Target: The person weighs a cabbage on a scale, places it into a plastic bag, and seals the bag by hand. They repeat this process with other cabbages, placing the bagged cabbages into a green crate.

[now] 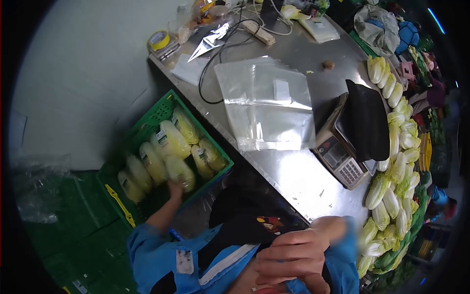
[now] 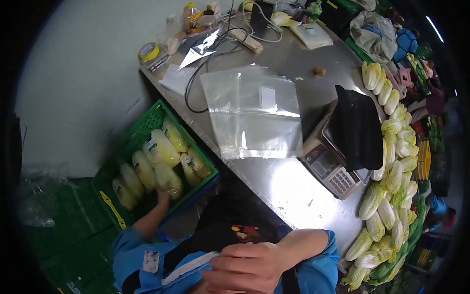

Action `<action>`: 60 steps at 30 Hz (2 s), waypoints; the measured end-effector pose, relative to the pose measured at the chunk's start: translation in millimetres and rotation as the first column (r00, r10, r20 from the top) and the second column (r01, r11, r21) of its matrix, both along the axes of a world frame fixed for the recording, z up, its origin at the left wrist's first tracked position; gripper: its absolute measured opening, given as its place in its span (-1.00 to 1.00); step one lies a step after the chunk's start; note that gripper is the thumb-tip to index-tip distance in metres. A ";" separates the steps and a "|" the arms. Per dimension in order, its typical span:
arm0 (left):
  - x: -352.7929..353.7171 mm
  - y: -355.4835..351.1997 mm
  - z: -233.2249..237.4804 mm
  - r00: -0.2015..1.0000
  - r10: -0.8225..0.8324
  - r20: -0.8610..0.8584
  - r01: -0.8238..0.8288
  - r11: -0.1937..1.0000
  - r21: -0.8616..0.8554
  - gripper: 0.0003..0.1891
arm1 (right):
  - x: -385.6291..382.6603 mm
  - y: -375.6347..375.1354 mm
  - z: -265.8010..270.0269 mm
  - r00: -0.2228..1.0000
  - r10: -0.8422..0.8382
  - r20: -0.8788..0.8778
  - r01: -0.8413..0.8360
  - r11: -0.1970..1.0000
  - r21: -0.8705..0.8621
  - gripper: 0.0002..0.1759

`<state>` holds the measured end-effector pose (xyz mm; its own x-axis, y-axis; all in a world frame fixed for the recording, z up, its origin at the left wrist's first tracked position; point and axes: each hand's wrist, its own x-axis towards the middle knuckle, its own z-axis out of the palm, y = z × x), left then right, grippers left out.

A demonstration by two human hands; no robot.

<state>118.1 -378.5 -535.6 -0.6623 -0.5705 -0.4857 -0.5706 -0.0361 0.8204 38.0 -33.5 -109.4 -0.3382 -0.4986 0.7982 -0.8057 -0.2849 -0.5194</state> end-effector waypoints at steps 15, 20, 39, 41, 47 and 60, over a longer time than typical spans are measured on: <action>-34.8 18.3 -21.7 0.688 -0.565 0.455 0.706 0.374 -0.602 0.11 | -23.2 -37.7 47.7 0.866 -0.438 -0.241 0.500 0.771 0.395 -0.70; -38.1 1.6 15.3 0.725 -0.678 0.120 0.530 0.438 -0.726 -0.17 | -16.3 14.9 50.8 0.597 -0.519 -0.612 0.511 0.834 -0.209 -0.44; -279.6 556.6 307.5 -0.156 -0.973 0.169 -0.025 -0.167 -0.986 -0.31 | 108.0 496.5 -188.7 -0.398 -0.916 0.039 0.700 -0.276 0.658 0.14; -325.1 584.0 277.2 -0.243 -0.919 0.310 -0.028 -0.312 -0.950 -0.49 | 96.2 559.6 -181.3 -0.530 -0.848 0.002 0.625 -0.390 0.676 0.20; -263.3 631.6 261.5 -0.556 -0.823 0.118 0.161 -0.246 -0.956 -0.81 | 13.3 702.6 -172.6 -0.741 -0.662 -0.111 0.447 -0.611 0.654 0.26; -254.7 601.4 251.1 -0.368 -0.929 -0.027 0.318 -0.098 -0.943 -0.79 | 48.2 761.2 -213.1 -0.163 -0.363 0.917 0.987 -0.052 0.155 -0.19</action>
<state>-136.6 222.9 -284.5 -0.3623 0.8444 0.3946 0.9152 0.2422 0.3221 86.3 727.7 -322.5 -0.4434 0.8913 -0.0952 -0.1449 -0.1761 -0.9736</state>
